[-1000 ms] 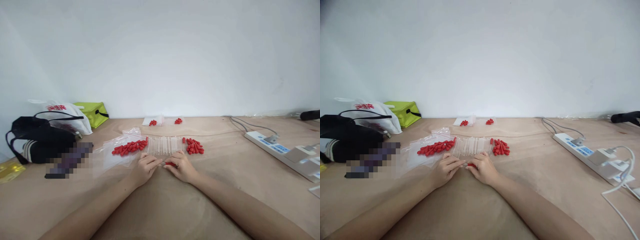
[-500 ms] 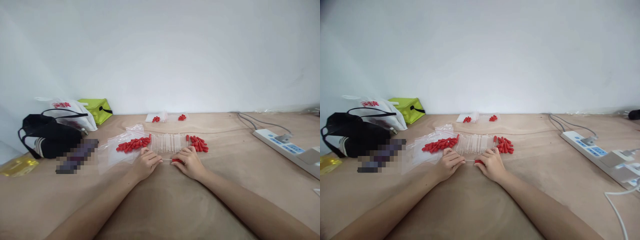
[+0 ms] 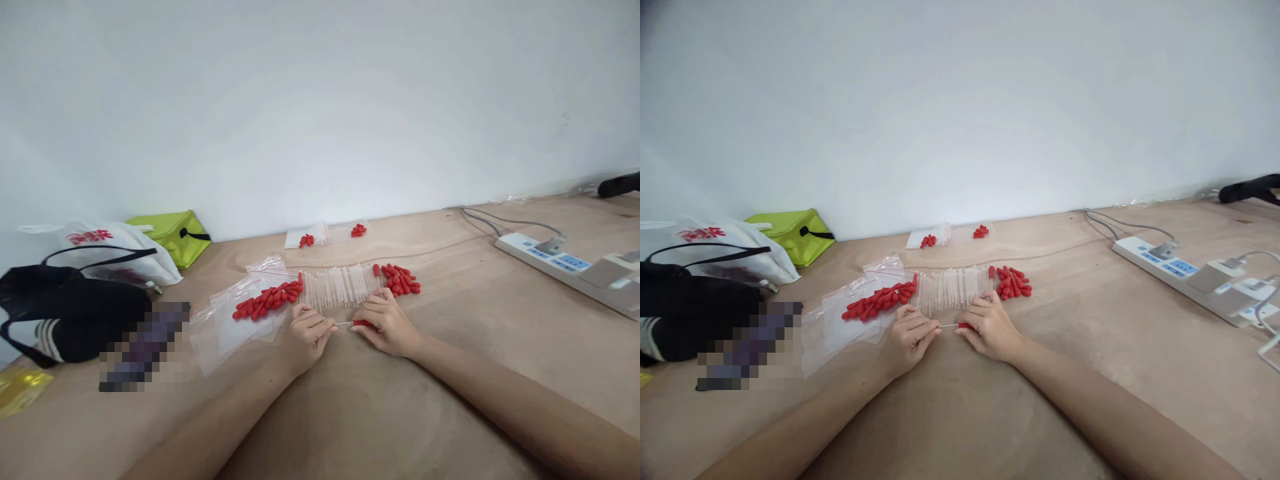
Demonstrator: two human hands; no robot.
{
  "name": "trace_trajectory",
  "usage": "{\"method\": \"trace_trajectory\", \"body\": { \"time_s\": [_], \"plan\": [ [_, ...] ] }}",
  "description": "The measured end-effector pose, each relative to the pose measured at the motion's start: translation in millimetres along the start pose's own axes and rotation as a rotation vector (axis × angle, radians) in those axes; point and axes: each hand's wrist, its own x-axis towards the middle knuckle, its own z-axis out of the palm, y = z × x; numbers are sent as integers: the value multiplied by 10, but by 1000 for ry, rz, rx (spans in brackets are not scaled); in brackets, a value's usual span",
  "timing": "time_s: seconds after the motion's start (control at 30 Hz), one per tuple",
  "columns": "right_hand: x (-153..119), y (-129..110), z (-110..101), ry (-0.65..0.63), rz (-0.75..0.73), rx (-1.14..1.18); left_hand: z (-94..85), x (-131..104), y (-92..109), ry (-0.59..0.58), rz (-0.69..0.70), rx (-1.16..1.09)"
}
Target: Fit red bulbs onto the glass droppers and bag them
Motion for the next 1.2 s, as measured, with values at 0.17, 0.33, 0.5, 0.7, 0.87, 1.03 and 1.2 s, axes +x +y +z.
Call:
{"method": "trace_trajectory", "body": {
  "time_s": [0.17, 0.33, 0.5, 0.7, 0.87, 1.03, 1.2],
  "plan": [
    [-2, 51, -33, -6, -1, 67, 26, 2, -1, 27, 0, -22],
    [-9, 53, -28, 160, 242, 462, 74, 49, 29, 78, 5, -28],
    [107, 108, -46, 304, 424, 707, 49, 85, 49, 109, 30, -51],
    [483, 713, -455, 339, 613, 411, 25, 81, -1, 157, -248, 73],
    [640, 947, -468, 34, 909, -6, 60, 75, -26, 88, -347, 123],
    [630, 882, -287, -152, 880, -174, 73, 81, -34, 49, -387, 139],
    [619, 861, -281, -223, 851, -252, 79, 85, -32, 40, -430, 153]
  ]
}}
